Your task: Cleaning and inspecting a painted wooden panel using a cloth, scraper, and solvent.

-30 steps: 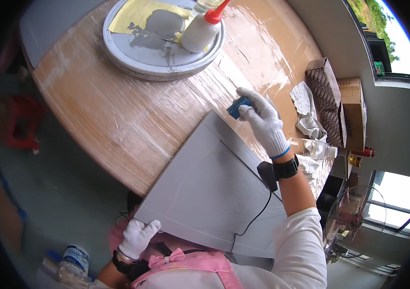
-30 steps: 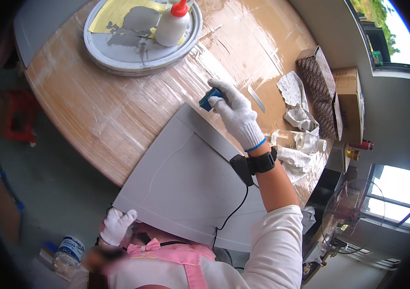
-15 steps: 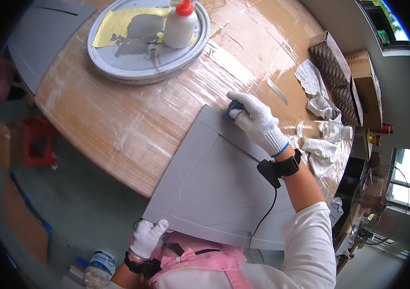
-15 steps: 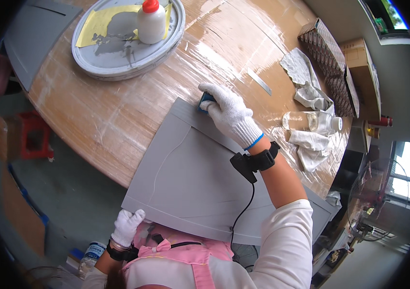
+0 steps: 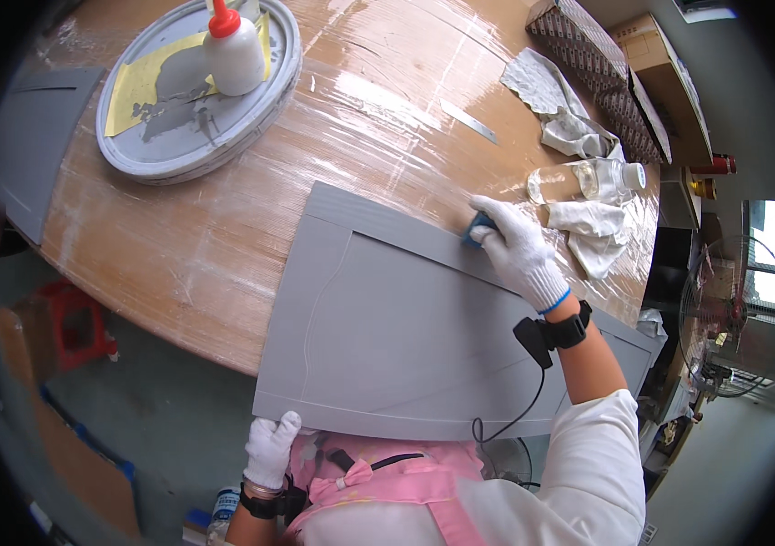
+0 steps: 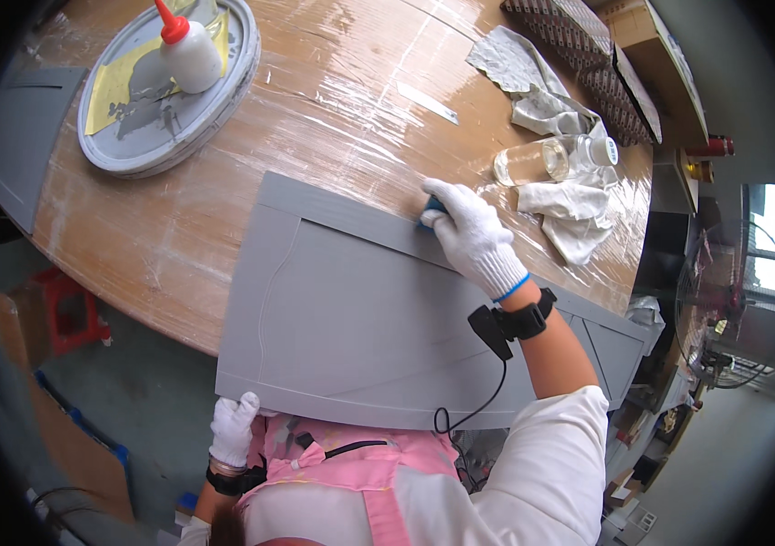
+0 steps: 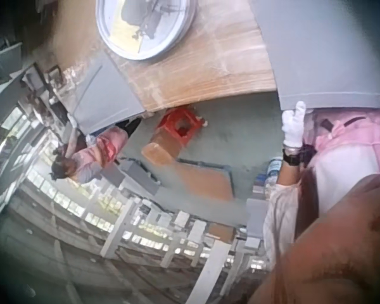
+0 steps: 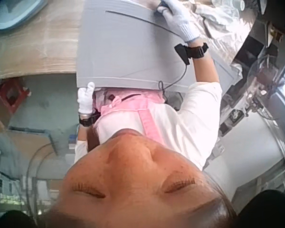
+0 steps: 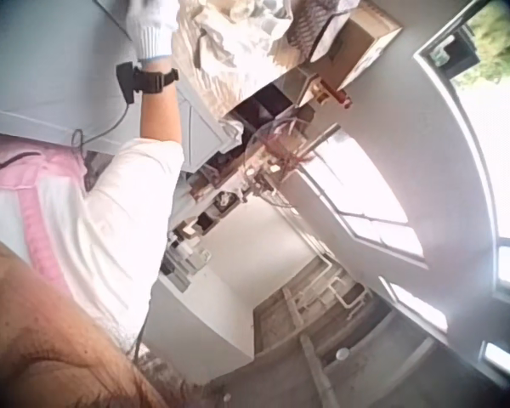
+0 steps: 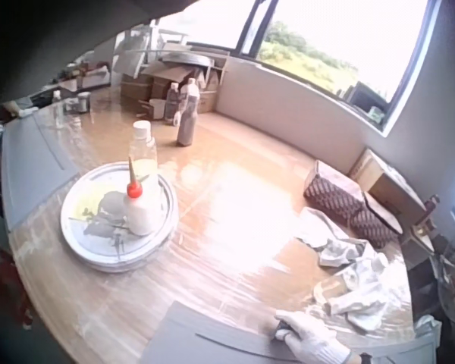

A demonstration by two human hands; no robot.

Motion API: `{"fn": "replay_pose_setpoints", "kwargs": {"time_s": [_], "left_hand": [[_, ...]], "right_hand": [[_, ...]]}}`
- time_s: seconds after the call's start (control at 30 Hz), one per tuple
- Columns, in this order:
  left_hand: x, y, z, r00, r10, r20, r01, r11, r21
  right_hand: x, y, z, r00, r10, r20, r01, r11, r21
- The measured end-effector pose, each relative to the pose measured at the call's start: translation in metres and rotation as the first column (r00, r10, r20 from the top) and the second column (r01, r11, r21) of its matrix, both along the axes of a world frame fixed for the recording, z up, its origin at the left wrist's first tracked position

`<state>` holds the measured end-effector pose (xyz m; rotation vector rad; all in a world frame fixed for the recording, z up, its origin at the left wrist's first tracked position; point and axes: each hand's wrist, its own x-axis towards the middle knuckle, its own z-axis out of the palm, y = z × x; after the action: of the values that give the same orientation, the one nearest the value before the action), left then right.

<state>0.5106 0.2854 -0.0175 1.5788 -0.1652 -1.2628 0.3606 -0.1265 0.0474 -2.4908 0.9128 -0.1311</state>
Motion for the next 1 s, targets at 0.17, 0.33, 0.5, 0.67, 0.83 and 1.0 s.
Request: {"fn": "replay_pose_setpoints", "kwargs": {"time_s": [0.17, 0.33, 0.5, 0.67, 0.83, 1.0], "left_hand": [[-0.001, -0.001, -0.001, 0.999, 0.025, -0.024, -0.025, 1.0, -0.003], [-0.008, 0.004, -0.007, 0.98, 0.099, -0.171, -0.109, 0.993, -0.049], [-0.022, 0.002, -0.008, 0.957, 0.255, -0.139, -0.267, 0.96, -0.08], [-0.014, 0.008, -0.004, 0.946, 0.316, -0.074, -0.32, 0.947, -0.041], [0.008, 0.014, -0.007, 0.933, 0.359, -0.025, -0.36, 0.932, -0.038], [0.028, 0.019, -0.01, 0.943, 0.334, -0.001, -0.334, 0.943, 0.011]], "right_hand": [[-0.02, 0.008, -0.012, 0.989, -0.075, 0.128, 0.081, 0.996, -0.043], [0.007, 0.011, -0.017, 0.97, 0.018, 0.243, -0.013, 1.0, -0.021], [-0.092, -0.006, -0.01, 0.992, -0.127, 0.023, 0.128, 0.989, -0.077], [-0.197, -0.01, -0.005, 0.958, -0.284, 0.03, 0.286, 0.949, -0.135], [-0.224, -0.004, -0.005, 0.949, -0.307, 0.072, 0.315, 0.936, -0.157], [-0.207, 0.002, -0.011, 0.941, -0.319, 0.112, 0.333, 0.931, -0.151]]}}
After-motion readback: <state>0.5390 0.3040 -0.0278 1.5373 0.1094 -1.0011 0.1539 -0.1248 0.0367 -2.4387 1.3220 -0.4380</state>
